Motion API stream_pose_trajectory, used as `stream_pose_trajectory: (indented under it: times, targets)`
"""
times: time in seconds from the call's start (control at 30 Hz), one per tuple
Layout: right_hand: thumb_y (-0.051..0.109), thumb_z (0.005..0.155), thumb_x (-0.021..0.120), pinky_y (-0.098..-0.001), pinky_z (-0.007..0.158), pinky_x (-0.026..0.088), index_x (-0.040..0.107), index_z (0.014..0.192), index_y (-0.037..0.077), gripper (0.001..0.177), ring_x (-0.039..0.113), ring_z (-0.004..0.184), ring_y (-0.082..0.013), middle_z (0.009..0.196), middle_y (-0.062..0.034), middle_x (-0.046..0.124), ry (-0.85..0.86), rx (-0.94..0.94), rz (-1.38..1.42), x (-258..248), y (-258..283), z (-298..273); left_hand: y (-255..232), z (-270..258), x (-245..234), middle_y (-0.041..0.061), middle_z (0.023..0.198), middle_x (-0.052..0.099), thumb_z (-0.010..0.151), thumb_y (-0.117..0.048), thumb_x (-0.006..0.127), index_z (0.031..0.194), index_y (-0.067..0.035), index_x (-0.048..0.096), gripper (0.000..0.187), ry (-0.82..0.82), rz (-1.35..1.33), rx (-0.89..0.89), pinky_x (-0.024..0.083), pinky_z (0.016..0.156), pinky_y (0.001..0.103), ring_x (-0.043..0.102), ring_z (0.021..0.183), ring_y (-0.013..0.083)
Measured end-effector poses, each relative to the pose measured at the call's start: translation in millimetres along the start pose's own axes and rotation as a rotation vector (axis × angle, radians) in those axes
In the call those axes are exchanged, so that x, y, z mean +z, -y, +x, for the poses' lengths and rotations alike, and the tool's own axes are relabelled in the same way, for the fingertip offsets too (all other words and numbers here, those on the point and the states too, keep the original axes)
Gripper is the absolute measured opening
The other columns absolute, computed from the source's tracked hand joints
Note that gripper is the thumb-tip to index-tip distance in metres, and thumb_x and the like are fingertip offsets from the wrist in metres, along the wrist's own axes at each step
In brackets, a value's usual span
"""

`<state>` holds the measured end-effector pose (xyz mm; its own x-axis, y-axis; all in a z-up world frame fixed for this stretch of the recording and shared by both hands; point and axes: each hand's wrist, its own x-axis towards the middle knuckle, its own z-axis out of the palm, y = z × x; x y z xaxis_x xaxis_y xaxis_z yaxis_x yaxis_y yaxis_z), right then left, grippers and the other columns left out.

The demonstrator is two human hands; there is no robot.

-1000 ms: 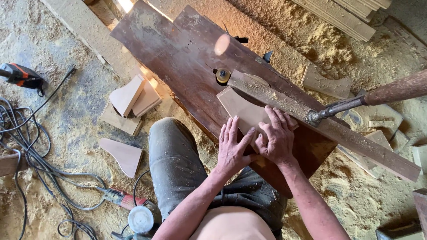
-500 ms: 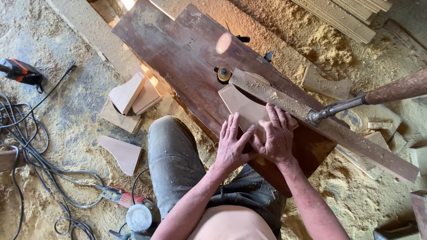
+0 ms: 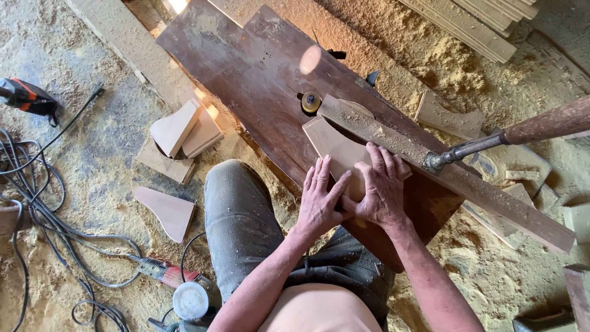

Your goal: Routing the edges of curved wooden components on a router table

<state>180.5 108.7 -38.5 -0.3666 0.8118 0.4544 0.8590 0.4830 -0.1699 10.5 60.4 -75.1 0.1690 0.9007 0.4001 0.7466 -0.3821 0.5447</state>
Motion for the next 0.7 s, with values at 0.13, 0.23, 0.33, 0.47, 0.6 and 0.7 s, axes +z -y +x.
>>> stream_pose_trajectory:
  times: [0.13, 0.23, 0.33, 0.47, 0.6, 0.7]
  targets:
    - [0.061, 0.062, 0.072, -0.0540, 0.115, 0.027, 0.054, 0.121, 0.018, 0.075, 0.046, 0.141, -0.0348, 0.155, -0.0154, 0.051, 0.025, 0.006, 0.029, -3, 0, 2, 3, -1, 0, 0.028, 0.164, 0.031, 0.043, -0.044, 0.095, 0.147, -0.025, 0.056, 0.113, -0.008, -0.013, -0.006, 0.026, 0.124, 0.055, 0.033, 0.152, 0.0444]
    - [0.062, 0.057, 0.075, -0.0550, 0.114, 0.026, 0.054, 0.119, 0.019, 0.078, 0.046, 0.141, -0.0338, 0.154, -0.0148, 0.051, 0.005, 0.003, 0.050, -1, 1, 4, 0, 3, -5, 0.030, 0.163, 0.029, 0.054, -0.048, 0.094, 0.149, -0.022, 0.053, 0.106, -0.051, -0.029, -0.042, 0.027, 0.123, 0.054, 0.035, 0.150, 0.0448]
    - [0.062, 0.055, 0.077, -0.0592, 0.114, 0.025, 0.055, 0.119, 0.019, 0.081, 0.046, 0.141, -0.0348, 0.154, -0.0145, 0.052, 0.012, 0.005, 0.070, -2, 4, 5, -4, 8, -14, 0.037, 0.162, 0.025, 0.056, -0.044, 0.091, 0.150, -0.019, 0.051, 0.106, -0.073, 0.006, -0.082, 0.026, 0.123, 0.056, 0.037, 0.149, 0.0458]
    - [0.062, 0.054, 0.077, -0.0617, 0.113, 0.025, 0.055, 0.120, 0.019, 0.082, 0.045, 0.142, -0.0362, 0.155, -0.0147, 0.051, -0.001, 0.002, 0.056, 4, 3, 4, -6, 12, -20, 0.039, 0.161, 0.026, 0.057, -0.044, 0.090, 0.151, -0.017, 0.050, 0.106, -0.065, 0.020, -0.076, 0.026, 0.122, 0.057, 0.039, 0.148, 0.0456]
    - [0.063, 0.057, 0.078, -0.0648, 0.117, 0.019, 0.055, 0.120, 0.018, 0.080, 0.046, 0.143, -0.0383, 0.154, -0.0162, 0.052, 0.000, 0.003, 0.059, 1, 3, 6, -8, 14, -24, 0.041, 0.160, 0.025, 0.058, -0.040, 0.088, 0.152, -0.016, 0.048, 0.105, -0.059, 0.005, -0.076, 0.026, 0.121, 0.058, 0.040, 0.147, 0.0460]
    - [0.067, 0.060, 0.076, -0.0638, 0.118, 0.018, 0.056, 0.120, 0.018, 0.080, 0.048, 0.143, -0.0375, 0.155, -0.0160, 0.052, 0.001, -0.001, 0.062, 4, 3, 5, -1, 11, -16, 0.043, 0.161, 0.019, 0.045, -0.051, 0.093, 0.153, -0.019, 0.047, 0.121, -0.026, 0.018, -0.096, 0.024, 0.123, 0.059, 0.036, 0.149, 0.0464]
